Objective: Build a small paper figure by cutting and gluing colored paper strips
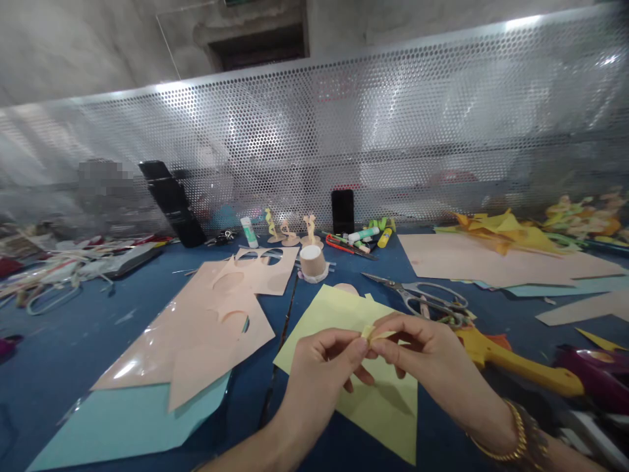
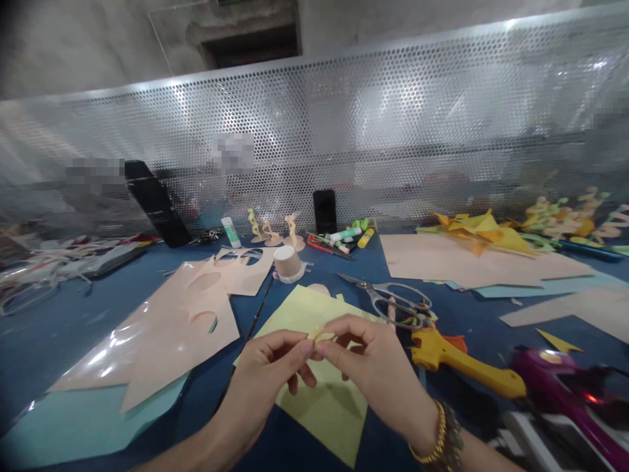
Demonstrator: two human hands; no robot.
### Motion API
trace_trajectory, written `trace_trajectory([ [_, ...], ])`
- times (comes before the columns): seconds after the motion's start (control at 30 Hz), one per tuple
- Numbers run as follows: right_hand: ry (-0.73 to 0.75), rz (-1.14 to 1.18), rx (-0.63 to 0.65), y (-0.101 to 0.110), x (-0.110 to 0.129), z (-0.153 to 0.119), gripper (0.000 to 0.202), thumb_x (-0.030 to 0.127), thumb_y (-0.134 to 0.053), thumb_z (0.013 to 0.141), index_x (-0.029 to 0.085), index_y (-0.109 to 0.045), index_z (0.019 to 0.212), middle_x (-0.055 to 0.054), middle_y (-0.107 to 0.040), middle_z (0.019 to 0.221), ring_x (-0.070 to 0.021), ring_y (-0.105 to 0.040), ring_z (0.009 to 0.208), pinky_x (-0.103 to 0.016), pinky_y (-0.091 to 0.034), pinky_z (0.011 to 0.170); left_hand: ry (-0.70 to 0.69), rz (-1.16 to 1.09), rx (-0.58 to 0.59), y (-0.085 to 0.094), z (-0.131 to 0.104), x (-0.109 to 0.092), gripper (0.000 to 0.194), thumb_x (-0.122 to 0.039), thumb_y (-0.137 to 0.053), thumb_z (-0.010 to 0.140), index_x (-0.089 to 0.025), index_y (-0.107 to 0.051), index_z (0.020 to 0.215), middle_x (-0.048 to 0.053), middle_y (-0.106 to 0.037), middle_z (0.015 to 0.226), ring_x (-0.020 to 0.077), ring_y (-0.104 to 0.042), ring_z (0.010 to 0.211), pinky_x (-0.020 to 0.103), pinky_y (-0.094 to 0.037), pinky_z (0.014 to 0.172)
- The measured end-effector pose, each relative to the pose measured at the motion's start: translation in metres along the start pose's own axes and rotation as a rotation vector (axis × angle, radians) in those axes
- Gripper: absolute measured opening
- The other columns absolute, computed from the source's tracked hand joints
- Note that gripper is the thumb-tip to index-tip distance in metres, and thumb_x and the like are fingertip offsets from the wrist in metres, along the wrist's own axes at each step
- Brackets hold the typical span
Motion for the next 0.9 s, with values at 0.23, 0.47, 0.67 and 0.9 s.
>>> trace_trajectory([
  [0.23, -0.034, 0.077, -0.08, 0.008, -0.009, 0.001, 0.021, 0.035, -0.069, 0.076, 0.02, -0.059, 0.087, 0.001, -0.065, 0.07, -0.0097, -0.056, 0.058, -0.017, -0.044, 0.046, -0.051, 0.114, 0.006, -0.002, -0.005, -0.01, 0.015, -0.029, -0.063, 0.081, -0.016, -0.07, 0.076, 0.003, -0.071, 0.073, 0.0101, -0.063, 0.054, 0.017, -0.042, 0.047],
  [0.47, -0.056, 0.006, -0.112, 0.012, -0.01, -0.001, 0.029, 0.041, -0.069, 0.074, 0.018, -0.066, 0.091, -0.001, -0.063, 0.07, -0.011, -0.055, 0.056, -0.021, -0.048, 0.047, -0.078, 0.054, -0.024, 0.002, -0.004, -0.007, 0.017, -0.031, -0.066, 0.08, -0.018, -0.067, 0.091, 0.001, -0.068, 0.074, 0.0124, -0.064, 0.059, 0.019, -0.047, 0.046],
  [0.67, -0.061, -0.005, -0.081, 0.008, -0.007, -0.003, 0.029, 0.04, -0.067, 0.074, 0.018, -0.069, 0.092, -0.002, -0.064, 0.071, -0.0119, -0.057, 0.057, -0.022, -0.049, 0.048, -0.054, 0.039, -0.07, 0.006, -0.001, -0.006, 0.012, -0.027, -0.071, 0.074, -0.016, -0.07, 0.078, 0.001, -0.066, 0.065, 0.0121, -0.063, 0.058, 0.018, -0.049, 0.047],
  [0.9, -0.085, 0.009, -0.039, 0.005, -0.008, -0.001, 0.028, 0.044, -0.063, 0.078, 0.018, -0.069, 0.087, 0.0, -0.06, 0.062, -0.0103, -0.055, 0.055, -0.019, -0.049, 0.047, 0.004, -0.013, -0.08, 0.007, 0.001, 0.001, 0.011, -0.024, -0.071, 0.07, -0.013, -0.07, 0.075, 0.0, -0.064, 0.057, 0.0112, -0.061, 0.052, 0.018, -0.048, 0.045],
])
Point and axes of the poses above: each hand's wrist, its own z-axis towards the middle knuckle, its own y-axis out of the back of the hand, x = y × z, the point moved 10 cm from there along z, towards the middle knuckle
